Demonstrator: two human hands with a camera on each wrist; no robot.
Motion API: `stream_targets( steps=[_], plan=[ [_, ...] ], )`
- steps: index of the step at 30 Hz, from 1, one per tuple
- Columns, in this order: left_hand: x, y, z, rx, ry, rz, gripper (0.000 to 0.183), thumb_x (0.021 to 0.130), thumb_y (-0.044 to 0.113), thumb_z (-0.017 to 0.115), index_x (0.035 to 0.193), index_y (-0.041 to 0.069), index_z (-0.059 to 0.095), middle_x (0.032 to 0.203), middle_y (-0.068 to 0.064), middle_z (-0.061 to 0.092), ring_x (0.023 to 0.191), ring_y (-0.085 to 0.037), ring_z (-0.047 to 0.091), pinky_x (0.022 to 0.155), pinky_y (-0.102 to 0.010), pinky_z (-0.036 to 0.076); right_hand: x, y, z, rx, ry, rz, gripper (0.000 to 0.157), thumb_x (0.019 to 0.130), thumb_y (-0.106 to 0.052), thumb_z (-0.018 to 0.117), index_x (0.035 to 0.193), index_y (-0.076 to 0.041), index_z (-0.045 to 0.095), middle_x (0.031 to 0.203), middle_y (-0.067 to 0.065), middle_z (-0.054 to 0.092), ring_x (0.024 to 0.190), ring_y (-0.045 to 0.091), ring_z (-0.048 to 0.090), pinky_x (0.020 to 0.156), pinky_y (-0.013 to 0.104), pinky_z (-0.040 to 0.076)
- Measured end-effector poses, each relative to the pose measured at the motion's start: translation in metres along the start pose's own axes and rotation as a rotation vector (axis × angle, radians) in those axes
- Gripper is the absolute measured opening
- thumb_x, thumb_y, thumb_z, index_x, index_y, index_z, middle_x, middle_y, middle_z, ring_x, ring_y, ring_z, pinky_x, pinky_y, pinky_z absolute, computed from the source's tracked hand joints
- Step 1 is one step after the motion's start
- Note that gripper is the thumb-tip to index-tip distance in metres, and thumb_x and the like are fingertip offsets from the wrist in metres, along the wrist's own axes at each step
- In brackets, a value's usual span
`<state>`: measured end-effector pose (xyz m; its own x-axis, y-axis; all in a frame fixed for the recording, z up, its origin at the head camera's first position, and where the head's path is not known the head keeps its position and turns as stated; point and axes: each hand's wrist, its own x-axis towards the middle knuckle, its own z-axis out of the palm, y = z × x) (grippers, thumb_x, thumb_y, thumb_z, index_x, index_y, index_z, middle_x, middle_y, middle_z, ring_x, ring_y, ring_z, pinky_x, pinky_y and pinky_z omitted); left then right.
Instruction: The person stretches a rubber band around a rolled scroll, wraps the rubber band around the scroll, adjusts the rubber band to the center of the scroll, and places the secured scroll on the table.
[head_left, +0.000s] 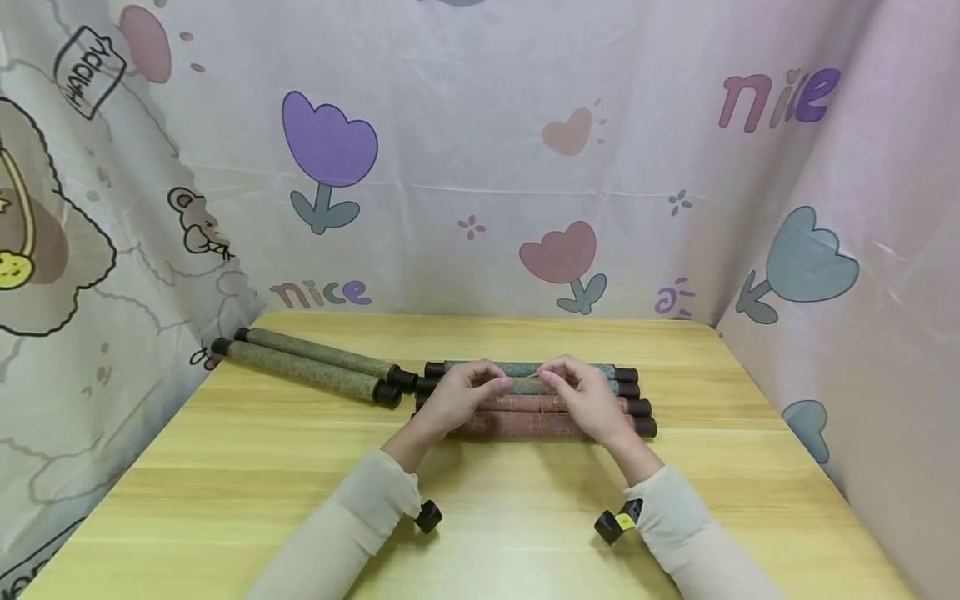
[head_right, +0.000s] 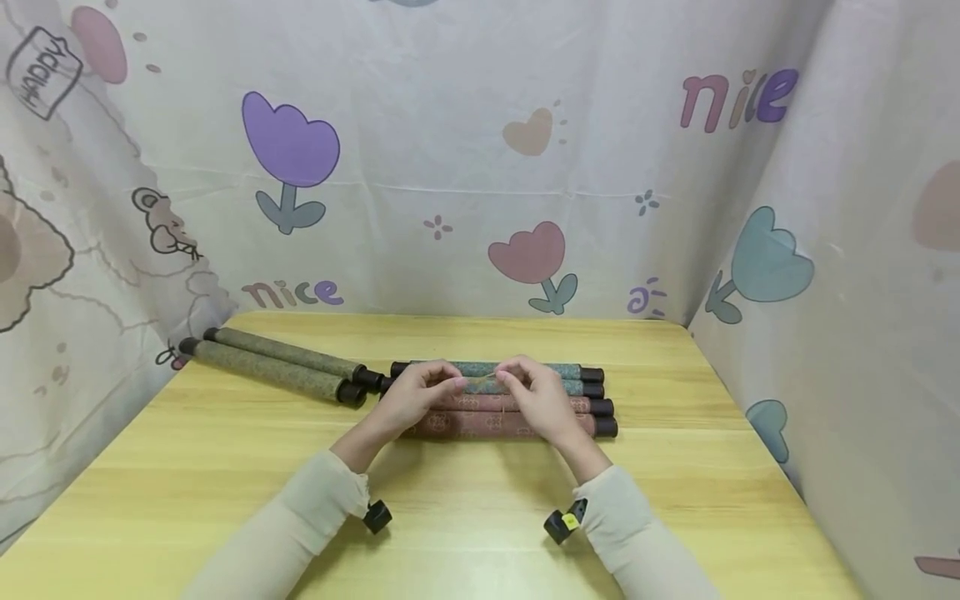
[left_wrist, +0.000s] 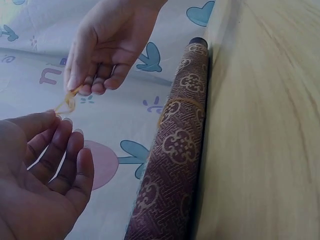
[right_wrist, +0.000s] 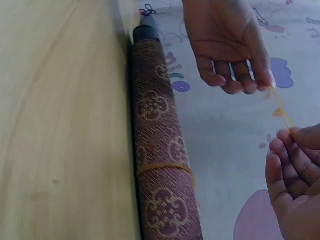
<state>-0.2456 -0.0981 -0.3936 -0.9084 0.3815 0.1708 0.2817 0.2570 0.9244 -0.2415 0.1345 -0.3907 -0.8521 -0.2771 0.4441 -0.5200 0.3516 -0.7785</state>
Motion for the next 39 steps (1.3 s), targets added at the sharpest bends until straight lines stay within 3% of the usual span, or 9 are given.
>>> stream_targets(
  steps=[5,14,23,29,33,36,39],
  plan=[
    [0.000,0.001,-0.005,-0.024,-0.016,0.007,0.034,0.095,0.035,0.064,0.108,0.004,0.066,0.097,-0.005,0.064,0.097,-0.036,0.061,0.084,-0.048,0.053,0.004,0.001,-0.011,0.022,0.031,0.039,0.019,0.098,-0.019,0.061,0.105,-0.002,0.067,0.091,0.013,0.069,0.084,0.031,0.064,0.071,0.032,0.055],
    [0.002,0.001,-0.008,-0.021,-0.073,0.011,0.028,0.097,0.026,0.063,0.106,0.000,0.065,0.099,-0.005,0.063,0.095,-0.037,0.059,0.080,-0.049,0.051,0.008,-0.007,-0.032,0.165,0.122,0.137,0.023,0.099,-0.014,0.059,0.106,0.007,0.063,0.096,0.022,0.065,0.085,0.022,0.064,0.080,0.031,0.056],
    [0.001,0.001,-0.003,0.019,-0.190,-0.027,0.035,0.099,0.034,0.059,0.108,0.001,0.065,0.112,-0.017,0.063,0.102,-0.030,0.060,0.083,-0.044,0.053,0.005,-0.020,-0.029,0.197,0.028,0.116,0.020,0.099,-0.013,0.058,0.104,0.005,0.062,0.103,0.025,0.066,0.091,0.026,0.064,0.082,0.035,0.055],
    [0.001,0.001,-0.001,0.024,-0.191,-0.035,0.038,0.098,0.037,0.060,0.111,0.002,0.065,0.114,-0.016,0.063,0.102,-0.023,0.061,0.083,-0.040,0.055,0.003,-0.022,-0.027,0.136,-0.007,0.066,0.017,0.099,-0.014,0.059,0.104,0.001,0.063,0.096,0.017,0.069,0.090,0.024,0.066,0.081,0.028,0.054],
    [0.001,0.001,0.001,0.015,-0.191,-0.042,0.035,0.098,0.033,0.061,0.114,0.002,0.064,0.117,-0.016,0.063,0.104,-0.027,0.061,0.083,-0.039,0.055,0.002,-0.025,-0.027,0.074,-0.017,0.062,0.015,0.097,-0.015,0.062,0.104,-0.002,0.065,0.092,0.012,0.071,0.086,0.024,0.066,0.076,0.026,0.053],
    [0.001,0.002,0.002,0.026,-0.188,-0.039,0.032,0.098,0.032,0.061,0.115,0.005,0.065,0.117,-0.014,0.063,0.103,-0.028,0.062,0.083,-0.039,0.055,0.001,-0.029,-0.025,0.005,-0.029,0.061,0.015,0.096,-0.015,0.063,0.106,-0.005,0.067,0.093,0.007,0.072,0.081,0.028,0.065,0.068,0.025,0.051],
    [0.000,0.005,0.004,0.059,-0.176,-0.028,0.029,0.097,0.036,0.061,0.112,0.012,0.067,0.113,-0.007,0.065,0.098,-0.023,0.063,0.081,-0.039,0.055,-0.001,-0.033,-0.023,-0.106,-0.049,0.049,0.017,0.097,-0.018,0.063,0.109,-0.008,0.069,0.096,0.000,0.073,0.077,0.023,0.066,0.059,0.025,0.048]
  ],
)
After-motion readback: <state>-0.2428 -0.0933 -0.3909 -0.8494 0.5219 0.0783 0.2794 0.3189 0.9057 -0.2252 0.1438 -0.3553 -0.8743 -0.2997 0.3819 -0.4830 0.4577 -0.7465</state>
